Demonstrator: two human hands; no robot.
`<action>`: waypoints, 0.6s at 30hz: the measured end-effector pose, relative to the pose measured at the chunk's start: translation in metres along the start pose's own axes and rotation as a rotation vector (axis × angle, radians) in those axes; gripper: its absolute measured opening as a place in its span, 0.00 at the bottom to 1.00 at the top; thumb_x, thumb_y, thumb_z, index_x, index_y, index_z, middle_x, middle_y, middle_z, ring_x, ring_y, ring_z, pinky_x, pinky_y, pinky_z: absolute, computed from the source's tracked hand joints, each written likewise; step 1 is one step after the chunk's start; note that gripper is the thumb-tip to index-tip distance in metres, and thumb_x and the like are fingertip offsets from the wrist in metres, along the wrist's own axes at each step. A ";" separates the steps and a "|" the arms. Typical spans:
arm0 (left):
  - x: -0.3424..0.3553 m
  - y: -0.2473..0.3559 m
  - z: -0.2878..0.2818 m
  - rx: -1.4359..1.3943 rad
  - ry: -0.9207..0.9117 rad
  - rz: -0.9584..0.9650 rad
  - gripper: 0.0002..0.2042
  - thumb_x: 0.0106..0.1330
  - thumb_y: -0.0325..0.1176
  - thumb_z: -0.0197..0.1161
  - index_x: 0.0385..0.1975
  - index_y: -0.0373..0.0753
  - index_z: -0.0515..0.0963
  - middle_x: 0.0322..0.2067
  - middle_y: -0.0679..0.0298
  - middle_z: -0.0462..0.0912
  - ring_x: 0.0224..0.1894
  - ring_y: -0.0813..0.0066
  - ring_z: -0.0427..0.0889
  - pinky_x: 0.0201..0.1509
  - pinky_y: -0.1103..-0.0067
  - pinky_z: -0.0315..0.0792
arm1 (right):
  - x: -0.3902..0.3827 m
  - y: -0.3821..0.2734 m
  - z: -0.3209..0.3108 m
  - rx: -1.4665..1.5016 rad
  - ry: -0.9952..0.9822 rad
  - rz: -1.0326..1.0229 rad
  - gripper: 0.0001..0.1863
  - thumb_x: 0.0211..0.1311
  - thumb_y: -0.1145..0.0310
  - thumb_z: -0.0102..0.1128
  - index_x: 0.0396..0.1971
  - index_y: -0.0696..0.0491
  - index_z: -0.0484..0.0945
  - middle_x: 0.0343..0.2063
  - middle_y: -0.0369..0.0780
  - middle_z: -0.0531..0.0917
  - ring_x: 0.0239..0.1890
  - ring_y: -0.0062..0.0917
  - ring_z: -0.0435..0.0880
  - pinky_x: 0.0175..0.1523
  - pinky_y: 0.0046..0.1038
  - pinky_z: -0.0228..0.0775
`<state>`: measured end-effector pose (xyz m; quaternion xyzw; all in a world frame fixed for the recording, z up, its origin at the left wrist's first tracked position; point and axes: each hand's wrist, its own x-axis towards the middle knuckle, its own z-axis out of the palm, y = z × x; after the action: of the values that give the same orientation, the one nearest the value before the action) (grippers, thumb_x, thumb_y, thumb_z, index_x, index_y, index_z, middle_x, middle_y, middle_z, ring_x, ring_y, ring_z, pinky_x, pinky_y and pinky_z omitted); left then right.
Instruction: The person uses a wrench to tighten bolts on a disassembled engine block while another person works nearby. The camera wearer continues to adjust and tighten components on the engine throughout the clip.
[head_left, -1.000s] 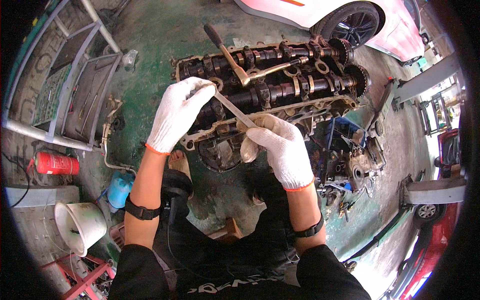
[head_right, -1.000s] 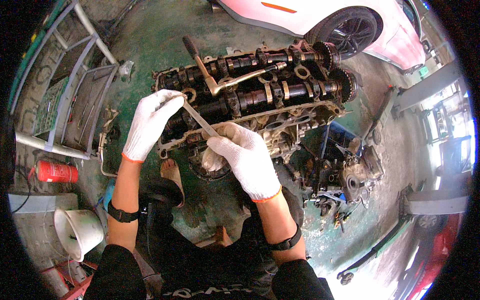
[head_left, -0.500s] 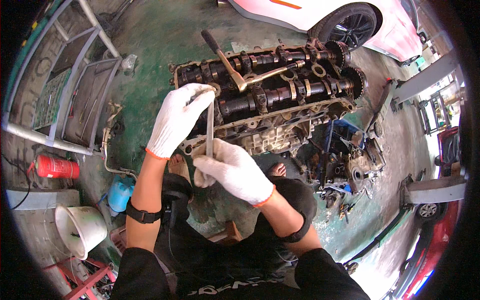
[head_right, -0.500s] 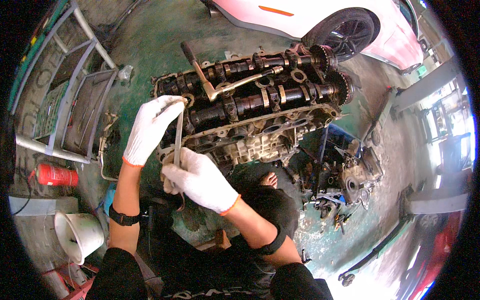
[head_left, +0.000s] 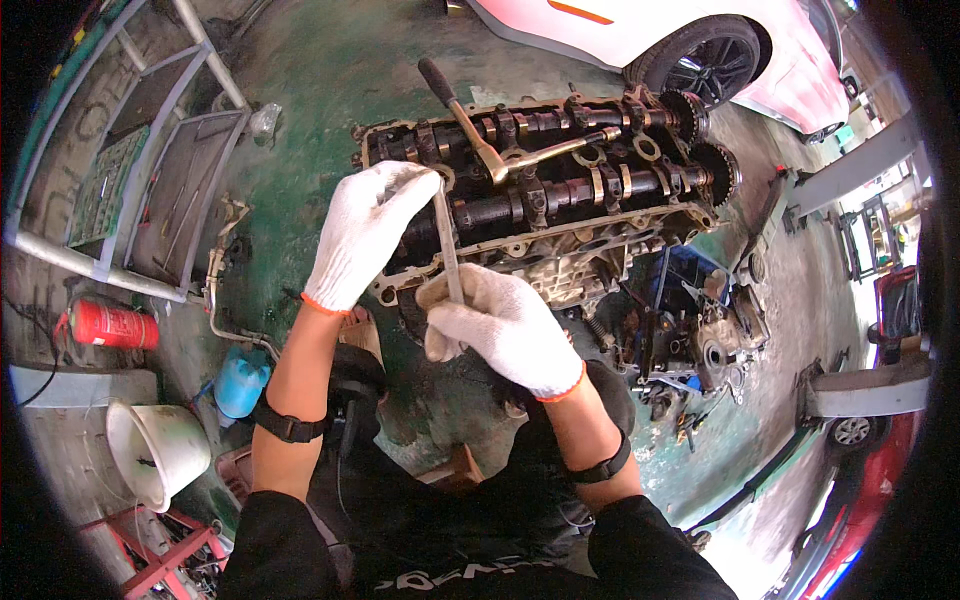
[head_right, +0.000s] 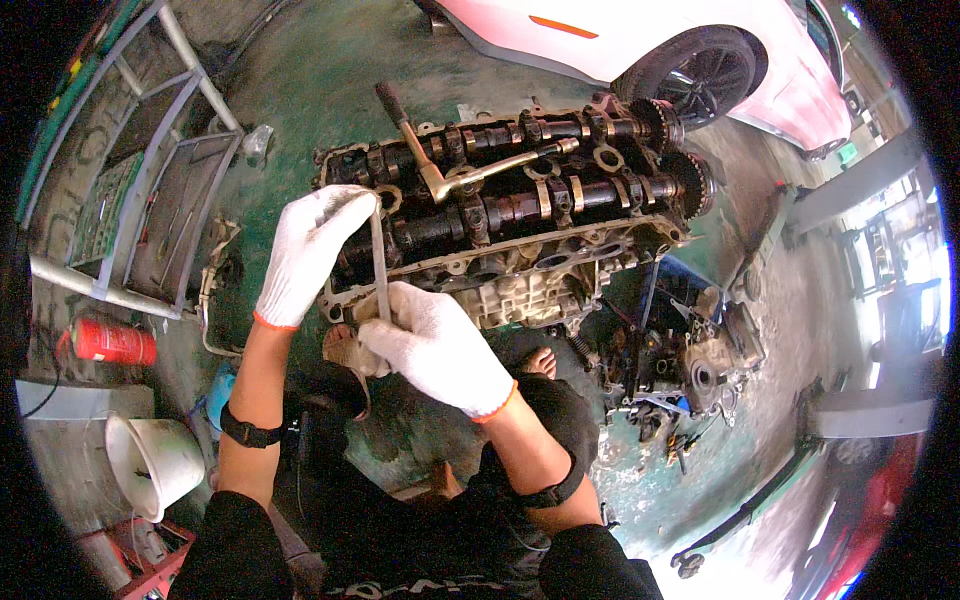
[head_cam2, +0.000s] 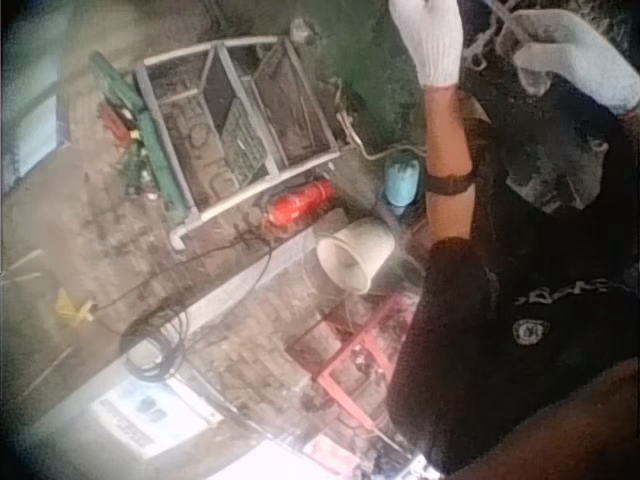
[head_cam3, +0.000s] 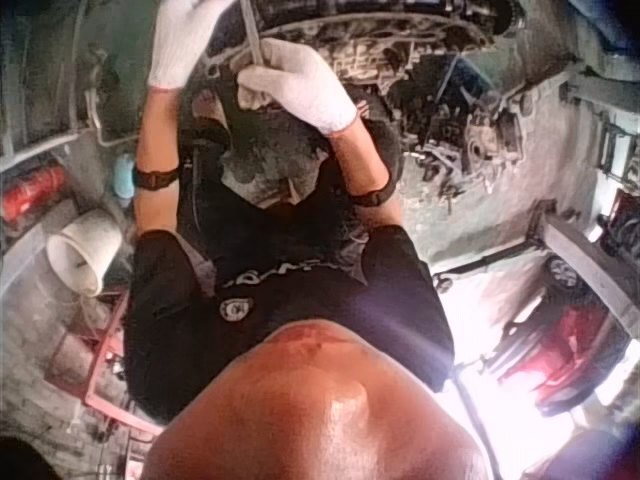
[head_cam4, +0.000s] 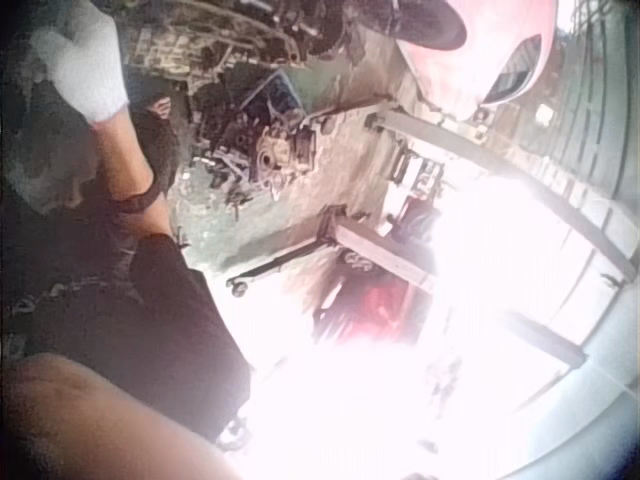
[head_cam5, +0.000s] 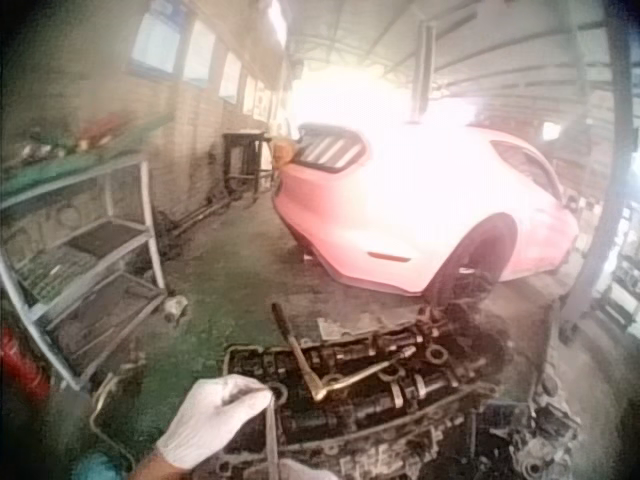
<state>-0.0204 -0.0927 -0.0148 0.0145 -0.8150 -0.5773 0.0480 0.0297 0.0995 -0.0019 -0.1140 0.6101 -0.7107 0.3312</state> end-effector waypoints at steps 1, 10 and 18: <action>0.001 -0.001 0.001 0.037 0.016 0.034 0.16 0.69 0.38 0.64 0.43 0.29 0.83 0.34 0.64 0.86 0.36 0.81 0.79 0.44 0.81 0.73 | -0.001 -0.001 -0.003 -0.085 0.032 0.016 0.12 0.69 0.73 0.56 0.46 0.65 0.76 0.28 0.41 0.85 0.29 0.19 0.82 0.38 0.22 0.75; 0.002 -0.006 -0.001 0.070 0.013 0.091 0.15 0.69 0.38 0.64 0.41 0.29 0.83 0.29 0.64 0.85 0.31 0.82 0.78 0.37 0.81 0.73 | -0.009 -0.011 -0.016 0.030 0.197 -0.029 0.15 0.71 0.72 0.56 0.51 0.66 0.76 0.28 0.40 0.86 0.29 0.18 0.83 0.37 0.19 0.73; 0.001 -0.001 0.000 0.063 -0.028 0.004 0.12 0.69 0.35 0.63 0.41 0.30 0.81 0.34 0.69 0.83 0.38 0.84 0.77 0.45 0.83 0.72 | -0.012 -0.015 -0.020 0.022 0.288 -0.058 0.17 0.70 0.71 0.56 0.52 0.67 0.76 0.28 0.40 0.86 0.27 0.18 0.81 0.37 0.19 0.72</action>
<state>-0.0213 -0.0931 -0.0158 0.0064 -0.8334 -0.5513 0.0376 0.0226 0.1231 0.0110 -0.0249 0.6399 -0.7357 0.2207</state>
